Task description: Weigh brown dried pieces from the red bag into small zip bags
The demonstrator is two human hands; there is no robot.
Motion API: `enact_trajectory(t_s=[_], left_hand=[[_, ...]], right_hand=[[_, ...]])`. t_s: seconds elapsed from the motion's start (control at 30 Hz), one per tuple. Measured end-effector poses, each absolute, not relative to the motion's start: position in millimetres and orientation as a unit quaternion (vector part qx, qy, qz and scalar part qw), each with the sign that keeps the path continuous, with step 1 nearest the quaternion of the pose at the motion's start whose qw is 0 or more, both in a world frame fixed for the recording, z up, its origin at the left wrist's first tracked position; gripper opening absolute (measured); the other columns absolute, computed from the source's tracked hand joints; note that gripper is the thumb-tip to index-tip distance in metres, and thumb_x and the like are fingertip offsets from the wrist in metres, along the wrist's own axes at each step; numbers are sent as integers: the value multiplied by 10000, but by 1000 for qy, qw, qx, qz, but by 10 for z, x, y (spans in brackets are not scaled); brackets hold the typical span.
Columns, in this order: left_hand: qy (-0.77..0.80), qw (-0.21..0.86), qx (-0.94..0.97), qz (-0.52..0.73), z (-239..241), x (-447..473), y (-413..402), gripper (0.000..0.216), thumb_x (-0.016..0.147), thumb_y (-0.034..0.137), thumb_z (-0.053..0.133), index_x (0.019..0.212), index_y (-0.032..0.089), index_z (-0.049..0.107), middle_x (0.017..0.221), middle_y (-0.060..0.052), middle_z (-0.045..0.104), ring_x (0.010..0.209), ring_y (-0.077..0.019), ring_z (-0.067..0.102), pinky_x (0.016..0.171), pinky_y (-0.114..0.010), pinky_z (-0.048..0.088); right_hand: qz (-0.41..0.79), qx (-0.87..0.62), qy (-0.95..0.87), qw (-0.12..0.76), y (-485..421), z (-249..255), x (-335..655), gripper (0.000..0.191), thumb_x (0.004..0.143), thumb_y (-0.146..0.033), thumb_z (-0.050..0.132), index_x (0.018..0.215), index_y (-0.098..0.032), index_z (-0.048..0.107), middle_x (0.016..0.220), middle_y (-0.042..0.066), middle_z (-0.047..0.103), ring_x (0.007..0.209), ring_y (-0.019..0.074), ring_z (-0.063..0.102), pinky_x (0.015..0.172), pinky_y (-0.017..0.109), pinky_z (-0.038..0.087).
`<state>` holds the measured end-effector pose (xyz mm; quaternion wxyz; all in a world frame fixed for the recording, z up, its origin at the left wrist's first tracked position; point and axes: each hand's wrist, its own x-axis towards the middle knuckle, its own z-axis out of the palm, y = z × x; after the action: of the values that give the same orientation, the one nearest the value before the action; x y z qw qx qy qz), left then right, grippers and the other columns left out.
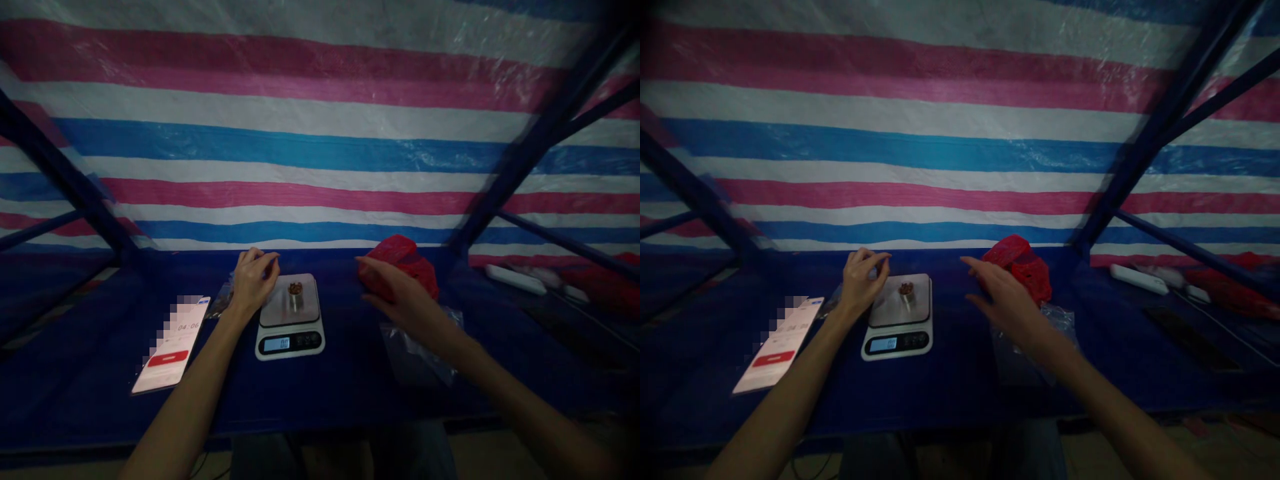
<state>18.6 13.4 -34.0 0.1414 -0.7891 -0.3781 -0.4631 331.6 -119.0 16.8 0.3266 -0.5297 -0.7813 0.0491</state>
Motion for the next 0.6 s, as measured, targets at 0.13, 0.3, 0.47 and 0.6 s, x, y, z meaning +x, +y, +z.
enact_trajectory(t_s=[0.13, 0.3, 0.47, 0.6], left_hand=[[-359, 144, -797, -464, -339, 226, 128, 151, 902, 205, 585, 990, 204, 707, 707, -24, 633, 772, -210, 599, 758, -381, 428], [-382, 130, -787, -467, -329, 254, 145, 146, 893, 242, 583, 960, 219, 711, 708, -22, 621, 758, -212, 606, 774, -383, 428], [-423, 123, -752, -490, -301, 194, 182, 162, 888, 263, 563, 939, 223, 712, 705, -27, 618, 785, -224, 605, 828, -389, 435], [-447, 116, -731, -503, -301, 119, 194, 176, 888, 262, 541, 929, 216, 706, 706, -27, 608, 796, -224, 598, 838, -381, 434]], right_hand=[[0, -621, -689, 372, -1739, 150, 4328, 526, 867, -386, 643, 1361, -242, 532, 1092, 95, 719, 930, 268, 705, 794, 397, 575], [67, -671, -679, 290, -2192, -156, 4745, 275, 877, -468, 599, 968, -239, 721, 932, 81, 763, 822, 259, 727, 692, 370, 578], [-59, -715, -665, 207, -2276, -457, 4635, 318, 914, -453, 581, 1049, -207, 728, 914, 105, 731, 843, 280, 674, 762, 410, 536], [-75, -696, -685, 205, -2170, -637, 4642, 284, 934, -409, 557, 1039, -203, 721, 910, 101, 707, 860, 282, 643, 774, 412, 511]])
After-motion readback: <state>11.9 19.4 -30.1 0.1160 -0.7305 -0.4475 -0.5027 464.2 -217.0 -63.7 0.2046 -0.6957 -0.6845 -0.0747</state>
